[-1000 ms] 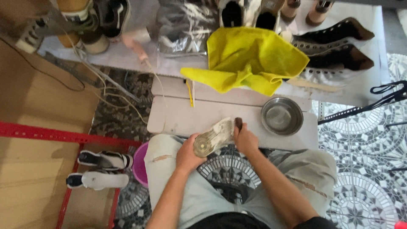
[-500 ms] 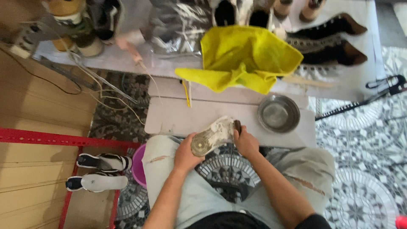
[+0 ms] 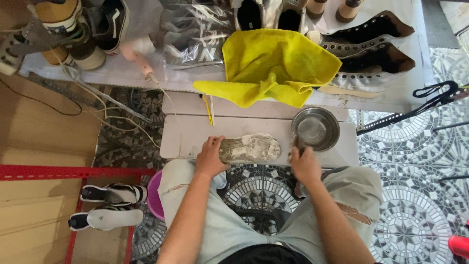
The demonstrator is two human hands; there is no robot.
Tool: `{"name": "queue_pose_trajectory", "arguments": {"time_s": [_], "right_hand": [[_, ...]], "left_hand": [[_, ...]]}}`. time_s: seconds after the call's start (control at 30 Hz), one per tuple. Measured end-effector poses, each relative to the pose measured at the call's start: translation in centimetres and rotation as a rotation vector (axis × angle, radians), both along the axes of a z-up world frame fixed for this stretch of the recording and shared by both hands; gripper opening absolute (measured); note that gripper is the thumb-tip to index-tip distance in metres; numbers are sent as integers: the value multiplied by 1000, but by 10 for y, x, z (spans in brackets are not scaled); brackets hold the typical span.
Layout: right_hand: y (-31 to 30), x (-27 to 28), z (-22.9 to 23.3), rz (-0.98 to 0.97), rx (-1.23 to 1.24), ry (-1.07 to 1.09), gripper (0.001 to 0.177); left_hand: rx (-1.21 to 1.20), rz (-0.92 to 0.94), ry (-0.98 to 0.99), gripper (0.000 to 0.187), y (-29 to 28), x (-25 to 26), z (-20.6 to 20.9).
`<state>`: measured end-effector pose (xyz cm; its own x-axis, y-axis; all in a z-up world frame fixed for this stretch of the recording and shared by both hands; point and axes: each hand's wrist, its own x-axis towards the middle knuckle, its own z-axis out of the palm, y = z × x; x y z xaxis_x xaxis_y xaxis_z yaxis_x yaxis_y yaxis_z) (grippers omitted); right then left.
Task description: The person scrubs a white sneaker with a brush, repeatedly dipping the brush into a metal bowl of water and scrubbing the sole and sides of the shoe. The person holds the shoe with one hand and scrubs with the other, occasionally repositioning the shoe to access different areas.
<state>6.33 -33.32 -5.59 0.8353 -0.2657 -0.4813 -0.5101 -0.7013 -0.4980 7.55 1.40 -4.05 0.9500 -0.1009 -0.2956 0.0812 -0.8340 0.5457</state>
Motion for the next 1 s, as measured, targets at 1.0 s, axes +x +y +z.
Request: {"name": "queue_pose_trajectory", "arguments": {"time_s": [1.0], "right_hand": [[54, -8, -76, 212, -128, 11, 68]], "left_hand": [[-32, 69, 27, 95, -5, -2, -33]]}}
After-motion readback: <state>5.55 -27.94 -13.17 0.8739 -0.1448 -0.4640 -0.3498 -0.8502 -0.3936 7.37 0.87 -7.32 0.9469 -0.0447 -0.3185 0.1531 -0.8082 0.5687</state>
